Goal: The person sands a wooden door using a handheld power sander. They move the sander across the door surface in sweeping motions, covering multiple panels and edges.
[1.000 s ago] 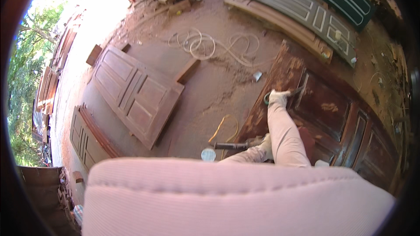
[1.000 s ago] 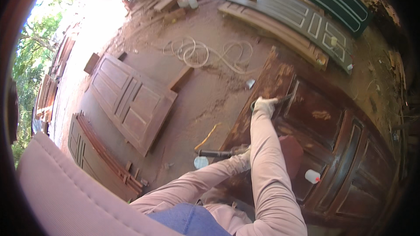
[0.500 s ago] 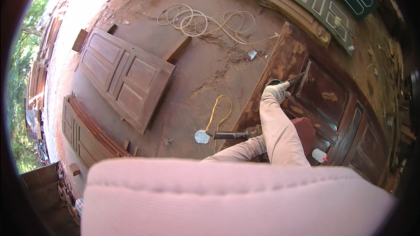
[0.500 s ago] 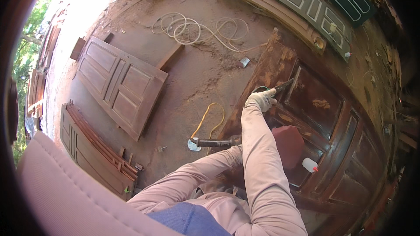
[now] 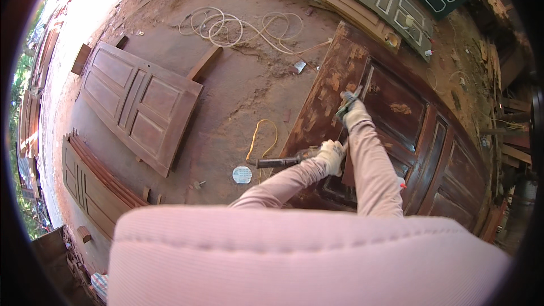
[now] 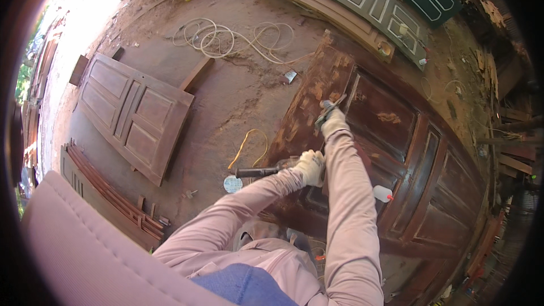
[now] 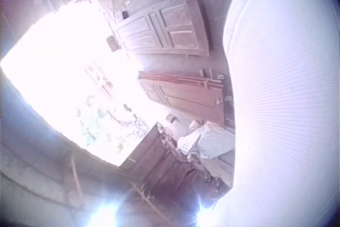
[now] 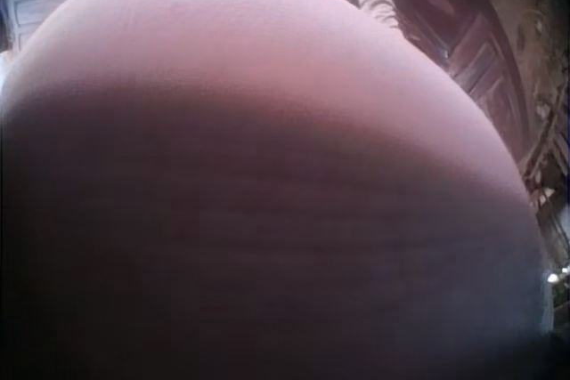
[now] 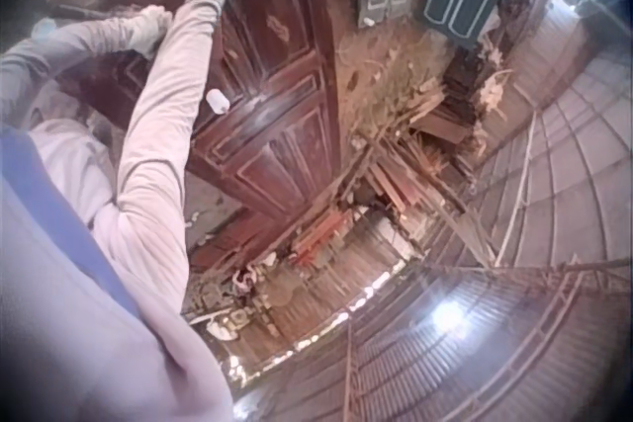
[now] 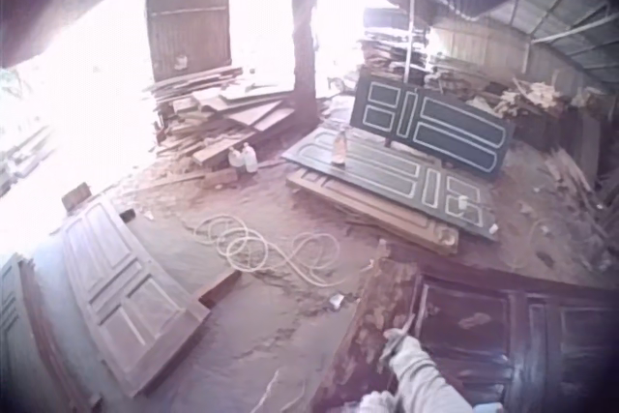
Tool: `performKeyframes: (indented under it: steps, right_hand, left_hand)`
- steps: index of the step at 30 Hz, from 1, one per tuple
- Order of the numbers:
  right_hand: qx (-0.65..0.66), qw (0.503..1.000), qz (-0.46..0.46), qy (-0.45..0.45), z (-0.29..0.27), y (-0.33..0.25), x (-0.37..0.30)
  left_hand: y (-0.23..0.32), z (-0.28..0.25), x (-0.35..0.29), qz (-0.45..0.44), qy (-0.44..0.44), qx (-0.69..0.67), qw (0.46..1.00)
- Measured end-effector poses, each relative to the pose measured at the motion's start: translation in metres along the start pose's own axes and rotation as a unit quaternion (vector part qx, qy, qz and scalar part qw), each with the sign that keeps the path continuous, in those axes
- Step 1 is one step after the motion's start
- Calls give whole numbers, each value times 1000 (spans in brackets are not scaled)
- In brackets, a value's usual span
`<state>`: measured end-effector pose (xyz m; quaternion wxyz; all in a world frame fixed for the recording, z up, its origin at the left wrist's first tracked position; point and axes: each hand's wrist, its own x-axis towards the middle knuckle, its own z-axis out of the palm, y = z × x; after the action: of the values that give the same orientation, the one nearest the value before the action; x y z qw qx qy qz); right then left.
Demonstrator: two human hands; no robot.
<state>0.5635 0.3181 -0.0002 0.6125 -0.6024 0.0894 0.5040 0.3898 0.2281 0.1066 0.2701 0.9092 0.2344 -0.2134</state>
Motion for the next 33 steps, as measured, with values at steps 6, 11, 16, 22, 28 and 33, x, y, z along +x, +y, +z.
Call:
performKeyframes:
  steps: [6, 11, 16, 22, 28, 33]
  right_hand:
    - [-64, 971, -144, -178, -25, -120, -220]
    - [-99, 942, -300, -117, -143, -114, -335]
    - [30, 970, -222, -92, -245, -13, -395]
    - [-32, 963, -230, -139, -244, 76, -448]
    - [-84, 918, -327, -208, -266, 68, -460]
    - [29, 935, -235, -264, -294, 77, -475]
  left_hand:
    - [-38, -7, -13, 30, 8, -180, 983]
    - [-58, 70, -24, 252, 103, -332, 903]
    - [-3, 69, -141, 81, -162, -759, 626]
    - [83, 53, -205, 93, -255, -884, 381]
    - [132, 110, -196, 246, -239, -904, 253]
    - [142, 162, -195, 165, -103, -912, 360]
